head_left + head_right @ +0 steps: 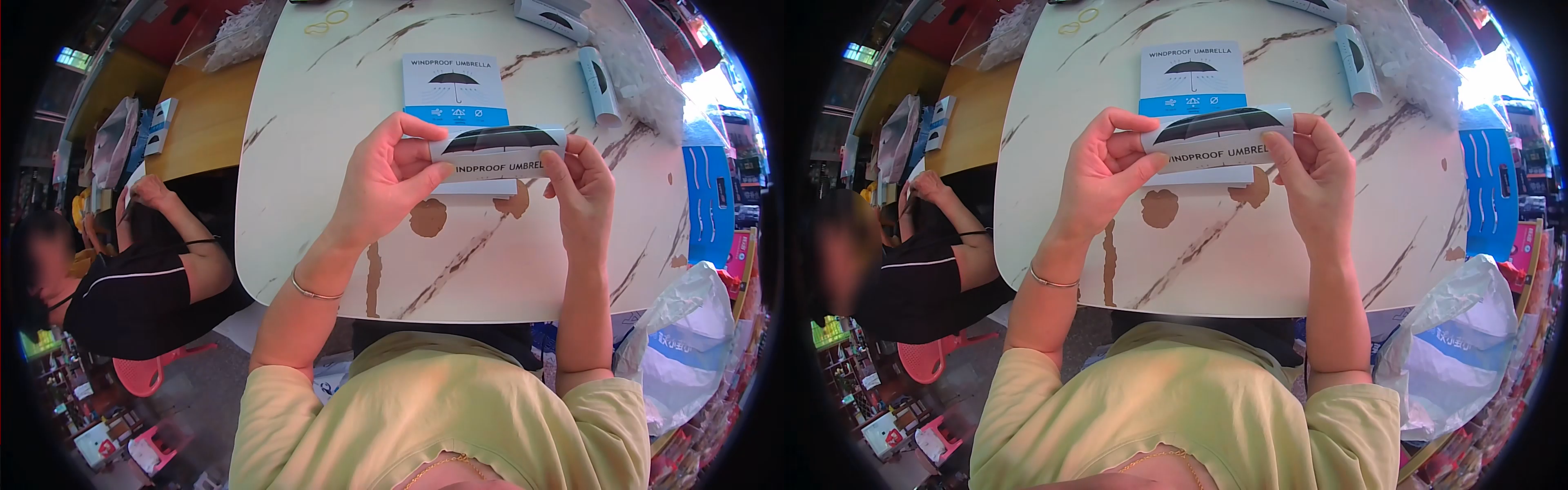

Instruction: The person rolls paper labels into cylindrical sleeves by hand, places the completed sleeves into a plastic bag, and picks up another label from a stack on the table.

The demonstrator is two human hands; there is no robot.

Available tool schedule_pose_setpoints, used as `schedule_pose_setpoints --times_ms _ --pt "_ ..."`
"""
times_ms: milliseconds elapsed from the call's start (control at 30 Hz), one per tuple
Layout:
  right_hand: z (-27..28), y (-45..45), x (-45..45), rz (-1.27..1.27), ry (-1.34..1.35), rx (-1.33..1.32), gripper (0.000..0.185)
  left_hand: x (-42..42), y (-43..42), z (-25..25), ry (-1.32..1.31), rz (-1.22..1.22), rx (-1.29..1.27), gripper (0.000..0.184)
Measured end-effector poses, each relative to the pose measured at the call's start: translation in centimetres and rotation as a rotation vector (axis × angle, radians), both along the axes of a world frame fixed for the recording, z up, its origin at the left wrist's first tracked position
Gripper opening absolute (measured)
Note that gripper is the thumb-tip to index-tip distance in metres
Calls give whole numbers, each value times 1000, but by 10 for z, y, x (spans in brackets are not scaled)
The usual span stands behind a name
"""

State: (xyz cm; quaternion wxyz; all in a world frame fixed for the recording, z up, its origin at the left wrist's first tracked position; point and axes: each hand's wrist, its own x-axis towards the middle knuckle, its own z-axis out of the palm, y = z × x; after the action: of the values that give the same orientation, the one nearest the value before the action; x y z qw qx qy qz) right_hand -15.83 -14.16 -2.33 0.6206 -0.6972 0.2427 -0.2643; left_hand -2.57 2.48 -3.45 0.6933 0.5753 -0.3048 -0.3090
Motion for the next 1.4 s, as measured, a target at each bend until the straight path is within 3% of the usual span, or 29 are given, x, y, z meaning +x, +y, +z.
schedule_pose_setpoints --times_ms 433,500,633,700,733,833,933,1167,1400 --pt "3 0 2 -60 98 -133 10 3 1 -1 11 5 -15 24" --pt "0 0 3 -150 148 -510 10 5 2 1 34 4 -4 26" --pt "-6 0 4 -108 128 -344 18 2 0 -1 130 17 8 29" --pt "-7 9 9 -69 -62 -23 46 -4 -3 0 142 22 -15 28" --pt "-4 16 12 -69 -62 -25 46 -7 -3 1 153 30 -36 28" --pt "8 30 12 -46 10 -165 91 -16 -4 1 143 -16 11 23" --pt "2 28 10 -79 75 -340 86 -27 -8 -1 87 30 -60 27" --pt "5 28 12 -116 22 -224 76 -24 -7 -4 39 36 -127 22" --pt "-2 10 6 -76 -91 -48 39 -15 -9 -6 87 84 -151 16"
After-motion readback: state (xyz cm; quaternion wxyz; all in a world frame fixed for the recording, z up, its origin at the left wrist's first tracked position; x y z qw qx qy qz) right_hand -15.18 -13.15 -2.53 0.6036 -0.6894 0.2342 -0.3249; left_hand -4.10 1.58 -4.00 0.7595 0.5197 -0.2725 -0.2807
